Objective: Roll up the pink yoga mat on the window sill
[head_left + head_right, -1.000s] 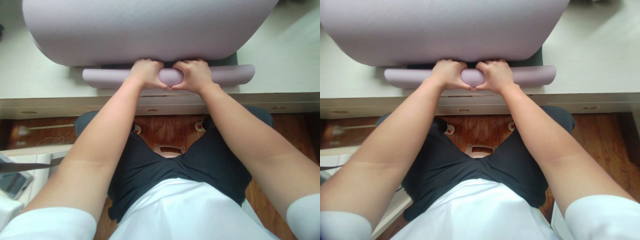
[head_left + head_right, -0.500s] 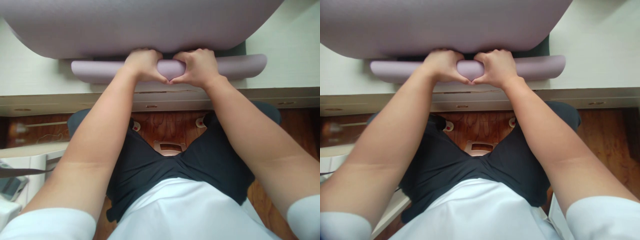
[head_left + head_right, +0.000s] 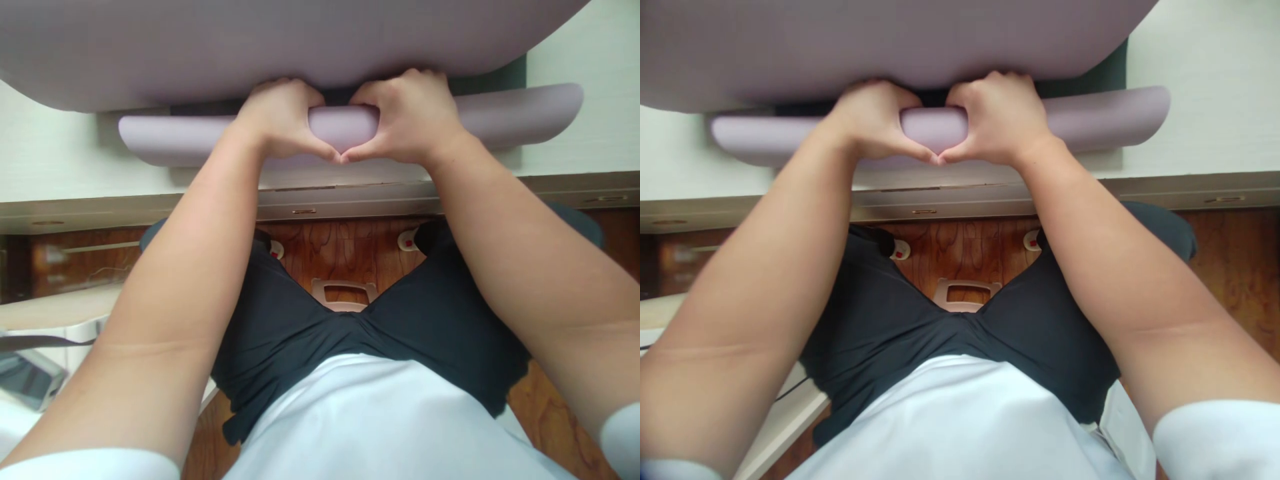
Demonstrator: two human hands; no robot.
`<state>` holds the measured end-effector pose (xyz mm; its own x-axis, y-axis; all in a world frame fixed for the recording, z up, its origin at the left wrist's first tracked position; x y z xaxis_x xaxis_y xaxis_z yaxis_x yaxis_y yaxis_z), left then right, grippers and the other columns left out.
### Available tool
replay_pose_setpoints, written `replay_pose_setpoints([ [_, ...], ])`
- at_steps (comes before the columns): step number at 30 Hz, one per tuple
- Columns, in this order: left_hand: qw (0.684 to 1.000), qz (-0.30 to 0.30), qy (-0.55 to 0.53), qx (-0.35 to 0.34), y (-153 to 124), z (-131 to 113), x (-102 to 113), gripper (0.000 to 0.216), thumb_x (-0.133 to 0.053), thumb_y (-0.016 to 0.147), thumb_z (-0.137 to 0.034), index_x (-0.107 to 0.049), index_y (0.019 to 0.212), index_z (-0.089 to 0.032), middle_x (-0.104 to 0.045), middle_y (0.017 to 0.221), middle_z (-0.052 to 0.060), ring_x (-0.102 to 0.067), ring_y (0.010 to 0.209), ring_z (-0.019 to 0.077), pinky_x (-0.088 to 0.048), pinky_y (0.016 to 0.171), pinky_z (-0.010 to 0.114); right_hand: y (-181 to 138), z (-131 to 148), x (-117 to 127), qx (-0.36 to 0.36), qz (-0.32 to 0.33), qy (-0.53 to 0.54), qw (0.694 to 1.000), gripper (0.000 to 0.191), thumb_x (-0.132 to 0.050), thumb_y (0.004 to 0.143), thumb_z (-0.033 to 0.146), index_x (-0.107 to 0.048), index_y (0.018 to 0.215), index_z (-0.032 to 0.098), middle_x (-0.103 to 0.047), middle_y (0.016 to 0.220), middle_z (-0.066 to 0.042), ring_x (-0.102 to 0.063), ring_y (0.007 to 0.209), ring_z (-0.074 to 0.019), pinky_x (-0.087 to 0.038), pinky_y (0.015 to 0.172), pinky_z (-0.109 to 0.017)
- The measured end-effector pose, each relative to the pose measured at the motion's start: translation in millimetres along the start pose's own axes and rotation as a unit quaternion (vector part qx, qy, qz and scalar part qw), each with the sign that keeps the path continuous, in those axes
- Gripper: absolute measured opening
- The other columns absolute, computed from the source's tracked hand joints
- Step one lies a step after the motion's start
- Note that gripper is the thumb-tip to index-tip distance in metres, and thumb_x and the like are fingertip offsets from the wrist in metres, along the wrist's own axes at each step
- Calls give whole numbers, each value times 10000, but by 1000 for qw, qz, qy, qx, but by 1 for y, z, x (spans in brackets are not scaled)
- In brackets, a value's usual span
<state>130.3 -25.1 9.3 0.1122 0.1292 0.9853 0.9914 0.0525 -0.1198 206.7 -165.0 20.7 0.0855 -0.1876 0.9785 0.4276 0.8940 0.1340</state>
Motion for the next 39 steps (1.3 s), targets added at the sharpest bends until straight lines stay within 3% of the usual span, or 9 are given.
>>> replay_pose_setpoints([
  [7,999,41,-33,6,5,1,-5,814,-601,702,-945,-726,1092,-241,-705,921,-20,-418,678,120,-396,702,296,1,1,2,-26,16,-9,999,928,-617,660,947,-774,1192,204,-778,1075,-92,-695,980,-287,-478,831,-393],
  [11,998,34,-42,18,8,1,-3,888,-647,577,-973,-762,1103,-267,-749,929,10,-473,651,155,-344,618,328,-3,-2,2,-48,21,37,998,818,-655,607,951,-758,1230,431,-789,1088,-28,-672,1059,-417,-493,828,-539],
  [14,996,51,-50,47,7,2,-2,959,-616,529,-999,-747,1186,-312,-780,1076,-7,-524,740,189,-357,670,356,-4,-5,-1,-66,32,56,996,832,-662,548,974,-724,1245,525,-791,1031,0,-645,1137,-467,-499,839,-601],
  [20,987,111,-67,90,1,5,-12,1151,-514,504,-1047,-613,1409,-343,-712,1347,-74,-525,950,205,-378,819,378,-2,-5,-3,-65,42,54,996,801,-723,587,897,-749,1235,426,-778,1137,-42,-650,1149,-440,-507,866,-562],
  [24,984,136,-81,82,2,6,-20,1162,-506,548,-1039,-560,1468,-329,-686,1387,-73,-530,994,208,-362,828,367,0,-4,-5,-60,51,46,996,792,-756,601,860,-770,1209,353,-771,1155,-85,-667,1093,-430,-497,860,-524],
  [31,992,83,-69,63,6,7,-16,1030,-574,576,-996,-671,1342,-314,-734,1258,-34,-525,897,202,-377,772,367,1,-6,-8,-52,52,43,996,819,-735,653,858,-737,1276,326,-765,1158,-109,-664,1077,-423,-481,846,-493],
  [36,997,36,-42,49,6,4,-7,998,-581,560,-998,-729,1271,-313,-750,1214,29,-604,952,285,-426,799,415,0,-8,-9,-45,45,37,997,815,-720,670,857,-722,1297,336,-755,1201,-103,-648,1121,-438,-475,861,-504],
  [39,996,42,-59,54,9,6,-9,900,-685,563,-889,-752,1246,-308,-758,1153,63,-652,1047,349,-450,827,407,-1,-9,-10,-45,54,46,996,804,-701,692,851,-706,1321,350,-754,1211,-94,-628,1168,-441,-476,859,-500],
])
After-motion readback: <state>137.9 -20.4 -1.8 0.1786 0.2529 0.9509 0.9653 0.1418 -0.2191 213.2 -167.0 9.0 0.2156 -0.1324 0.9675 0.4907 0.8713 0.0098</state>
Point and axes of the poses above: each hand's wrist, its own y-axis towards the middle knuckle, its own x-axis out of the back of the hand, z = x × y, the point moved 8 cm from there along y, towards the middle knuckle
